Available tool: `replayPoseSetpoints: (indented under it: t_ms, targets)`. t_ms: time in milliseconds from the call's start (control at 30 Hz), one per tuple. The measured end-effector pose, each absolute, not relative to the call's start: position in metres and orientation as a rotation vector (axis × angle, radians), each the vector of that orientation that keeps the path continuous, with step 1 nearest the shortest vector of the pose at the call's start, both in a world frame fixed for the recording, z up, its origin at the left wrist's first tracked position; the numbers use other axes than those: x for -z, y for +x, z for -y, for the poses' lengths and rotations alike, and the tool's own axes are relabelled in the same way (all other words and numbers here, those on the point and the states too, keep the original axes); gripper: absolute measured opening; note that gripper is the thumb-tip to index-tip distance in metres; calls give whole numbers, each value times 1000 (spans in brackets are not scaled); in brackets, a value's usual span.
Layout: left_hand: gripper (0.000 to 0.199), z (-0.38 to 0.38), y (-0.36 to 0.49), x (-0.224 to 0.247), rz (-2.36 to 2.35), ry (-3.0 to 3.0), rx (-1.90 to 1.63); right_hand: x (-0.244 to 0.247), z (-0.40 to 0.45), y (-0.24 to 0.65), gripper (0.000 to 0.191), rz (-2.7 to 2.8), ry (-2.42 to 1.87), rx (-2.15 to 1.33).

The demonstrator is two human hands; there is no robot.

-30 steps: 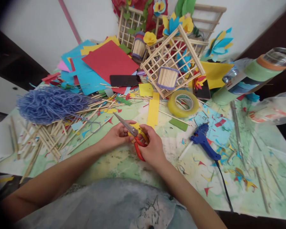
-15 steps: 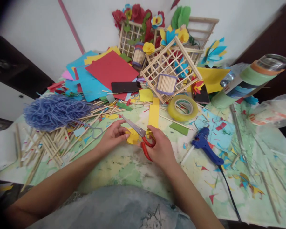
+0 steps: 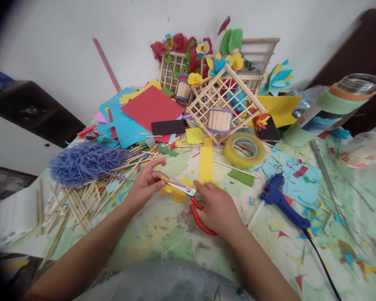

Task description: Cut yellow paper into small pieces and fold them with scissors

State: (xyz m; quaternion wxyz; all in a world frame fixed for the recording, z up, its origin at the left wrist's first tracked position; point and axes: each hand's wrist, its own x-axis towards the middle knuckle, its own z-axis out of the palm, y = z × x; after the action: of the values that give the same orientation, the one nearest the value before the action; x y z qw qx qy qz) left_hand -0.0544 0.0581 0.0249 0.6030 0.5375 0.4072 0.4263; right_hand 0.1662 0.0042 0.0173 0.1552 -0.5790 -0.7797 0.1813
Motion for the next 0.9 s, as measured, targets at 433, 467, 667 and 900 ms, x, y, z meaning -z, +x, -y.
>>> replayPoseSetpoints:
  t_ms: [433, 467, 667, 900]
  targets:
    - [64, -58, -54, -25, -943, 1248, -940, -20, -3, 164, 61, 2220, -1642, -597]
    - [64, -58, -54, -25, -943, 1253, -936, -21, -3, 164, 62, 2220, -1641, -608]
    - [64, -59, -55, -21, -931, 1271, -919, -22, -3, 164, 66, 2205, -1619, -639]
    - [67, -58, -56, -21, -921, 1265, -919, -19, -2, 164, 66, 2176, -1586, -669]
